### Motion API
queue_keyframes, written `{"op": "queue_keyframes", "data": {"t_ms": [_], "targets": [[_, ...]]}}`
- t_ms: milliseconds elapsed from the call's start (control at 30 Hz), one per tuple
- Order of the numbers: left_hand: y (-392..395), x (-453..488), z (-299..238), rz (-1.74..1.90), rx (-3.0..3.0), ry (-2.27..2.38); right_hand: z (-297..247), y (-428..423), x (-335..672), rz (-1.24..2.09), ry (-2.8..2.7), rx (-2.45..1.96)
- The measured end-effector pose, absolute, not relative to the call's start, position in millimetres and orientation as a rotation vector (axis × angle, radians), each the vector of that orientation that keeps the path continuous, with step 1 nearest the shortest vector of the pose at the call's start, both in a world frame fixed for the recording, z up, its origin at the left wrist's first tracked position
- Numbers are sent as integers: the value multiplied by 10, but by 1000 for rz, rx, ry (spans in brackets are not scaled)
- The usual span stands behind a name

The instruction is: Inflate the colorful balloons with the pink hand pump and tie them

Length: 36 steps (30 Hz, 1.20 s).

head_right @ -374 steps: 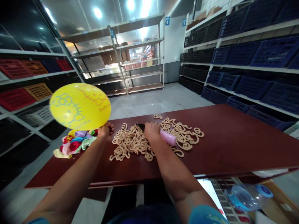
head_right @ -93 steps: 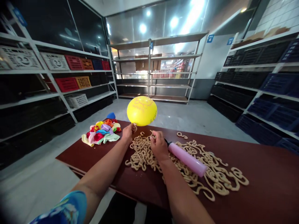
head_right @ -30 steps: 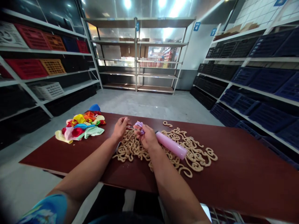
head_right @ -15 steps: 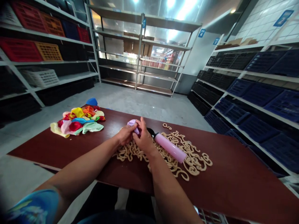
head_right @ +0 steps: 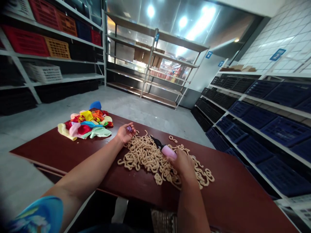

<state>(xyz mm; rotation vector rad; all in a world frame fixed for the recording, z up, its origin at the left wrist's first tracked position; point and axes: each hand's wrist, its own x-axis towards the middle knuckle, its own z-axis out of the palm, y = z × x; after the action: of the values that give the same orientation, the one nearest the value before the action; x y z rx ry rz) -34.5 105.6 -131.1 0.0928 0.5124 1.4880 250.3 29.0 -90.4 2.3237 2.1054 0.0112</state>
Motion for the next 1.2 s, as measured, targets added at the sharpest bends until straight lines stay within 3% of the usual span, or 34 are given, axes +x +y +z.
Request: {"op": "queue_keyframes", "data": {"t_ms": [133, 367, 1200], "targets": [[1089, -356, -1372, 1518, 76, 478, -1067, 128, 2628, 34, 2185, 2320], [1118, -340, -1443, 1549, 97, 436, -1095, -40, 2333, 137, 2782, 2064], [1049, -300, -1360, 1483, 135, 352, -943, 279, 1816, 312, 2806, 1927]]}}
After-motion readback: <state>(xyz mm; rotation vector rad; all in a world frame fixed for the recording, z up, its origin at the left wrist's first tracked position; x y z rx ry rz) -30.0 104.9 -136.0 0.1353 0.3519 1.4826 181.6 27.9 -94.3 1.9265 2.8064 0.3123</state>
